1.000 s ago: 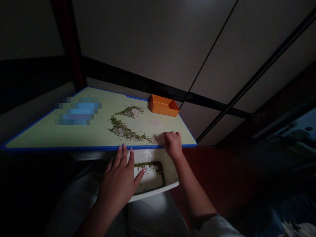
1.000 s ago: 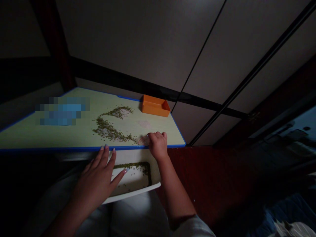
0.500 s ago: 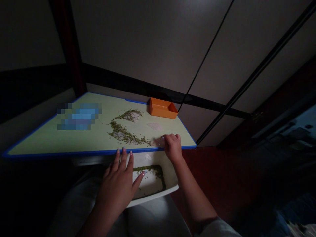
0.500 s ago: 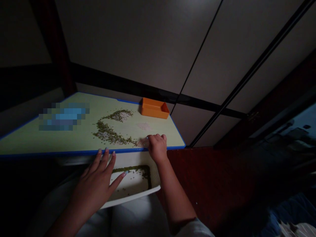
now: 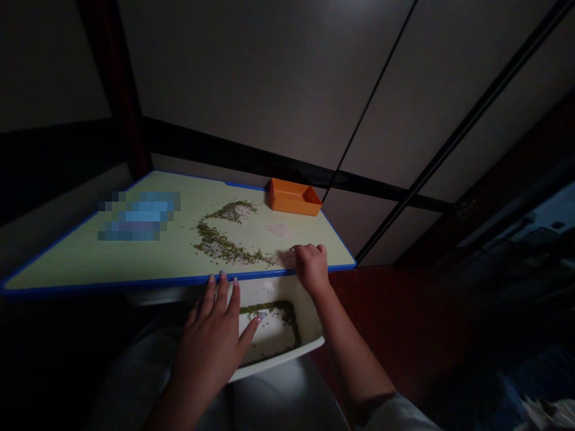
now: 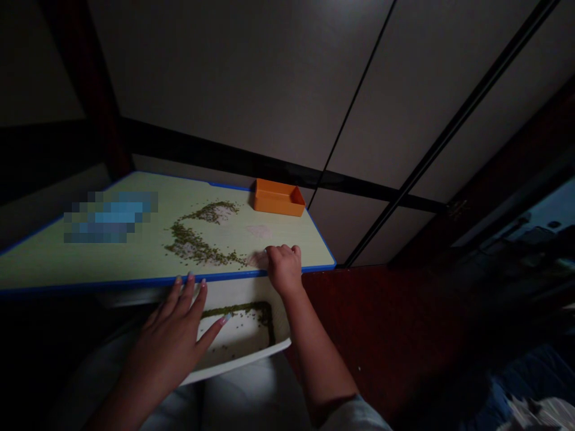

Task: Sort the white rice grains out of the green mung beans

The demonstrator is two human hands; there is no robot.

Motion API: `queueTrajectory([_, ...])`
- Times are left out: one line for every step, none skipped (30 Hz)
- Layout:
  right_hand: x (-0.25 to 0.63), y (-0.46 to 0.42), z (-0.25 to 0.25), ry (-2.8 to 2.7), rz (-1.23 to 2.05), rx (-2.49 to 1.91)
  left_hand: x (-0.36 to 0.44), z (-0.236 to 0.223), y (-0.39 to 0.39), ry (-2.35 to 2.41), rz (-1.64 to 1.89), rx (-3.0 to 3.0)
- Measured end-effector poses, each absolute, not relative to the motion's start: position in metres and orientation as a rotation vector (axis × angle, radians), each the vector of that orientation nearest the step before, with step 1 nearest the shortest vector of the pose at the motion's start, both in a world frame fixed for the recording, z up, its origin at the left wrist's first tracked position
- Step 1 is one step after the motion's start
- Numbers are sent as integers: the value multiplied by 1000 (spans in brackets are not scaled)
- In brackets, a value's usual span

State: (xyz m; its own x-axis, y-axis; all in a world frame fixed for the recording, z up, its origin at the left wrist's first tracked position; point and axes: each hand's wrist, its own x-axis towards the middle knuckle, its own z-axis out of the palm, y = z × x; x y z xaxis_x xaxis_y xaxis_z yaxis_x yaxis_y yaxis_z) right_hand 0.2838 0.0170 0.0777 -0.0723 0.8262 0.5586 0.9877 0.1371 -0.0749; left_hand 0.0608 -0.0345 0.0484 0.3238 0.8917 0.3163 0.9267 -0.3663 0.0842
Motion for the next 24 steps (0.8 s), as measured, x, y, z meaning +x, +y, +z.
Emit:
queueTrajectory([284, 17, 77, -1920, -468, -1752, 61, 48, -35, -1699, -474, -2462])
queueTrajectory([285, 17, 77, -1896, -482, -1762, 60, 48, -35, -1696, -475, -2463])
queueTrajectory([285, 16, 77, -1883, -488, -1761, 60, 48, -35, -1694, -477, -2462])
queueTrajectory([285, 16, 77, -1884, -485, -1749, 60, 48, -35, -1693, -478, -2462])
queueTrajectory([285, 15, 77, -1901, -474, -1726, 60, 48, -35, -1691, -479, -2462])
queueTrajectory([285, 15, 78, -1927, -458, -1697, 60, 47, -35, -1690, -479, -2462])
queueTrajectory([284, 14, 78, -1957, -438, -1664, 59, 47, -35, -1688, -479, -2463])
queueTrajectory([284, 14, 79, -1985, -419, -1633, 60, 47, -35, -1689, -480, -2461])
queueTrajectory([283, 14, 79, -2003, -406, -1609, 60, 47, -35, -1689, -482, -2461])
queueTrajectory([283, 14, 80, -2014, -400, -1596, 60, 47, -36, -1687, -485, -2461])
queueTrajectory([282, 14, 80, -2017, -398, -1593, 60, 47, -36, -1689, -487, -2460])
queueTrajectory([282, 14, 80, -2016, -402, -1599, 60, 47, -35, -1692, -490, -2459])
queueTrajectory([282, 15, 80, -2011, -409, -1612, 60, 47, -35, -1693, -493, -2459])
queueTrajectory([283, 16, 80, -1999, -422, -1632, 61, 47, -35, -1695, -495, -2460])
queueTrajectory([283, 16, 79, -1977, -441, -1658, 61, 48, -35, -1696, -496, -2463])
queueTrajectory([284, 17, 79, -1948, -465, -1687, 61, 48, -35, -1699, -497, -2465])
queueTrajectory([285, 18, 78, -1912, -492, -1719, 61, 47, -35, -1699, -498, -2468])
queueTrajectory([286, 19, 77, -1874, -516, -1748, 61, 47, -35, -1697, -499, -2471])
queueTrajectory([286, 19, 77, -1837, -537, -1770, 61, 47, -35, -1697, -501, -2473])
queueTrajectory([287, 19, 76, -1810, -548, -1780, 60, 47, -35, -1699, -504, -2473])
queueTrajectory([287, 19, 76, -1800, -546, -1775, 60, 47, -35, -1701, -506, -2473])
queueTrajectory([287, 18, 76, -1809, -536, -1758, 60, 46, -35, -1705, -508, -2473])
queueTrajectory([287, 18, 76, -1832, -519, -1733, 60, 46, -35, -1709, -507, -2474])
queueTrajectory([287, 17, 76, -1866, -498, -1705, 60, 46, -35, -1712, -505, -2476])
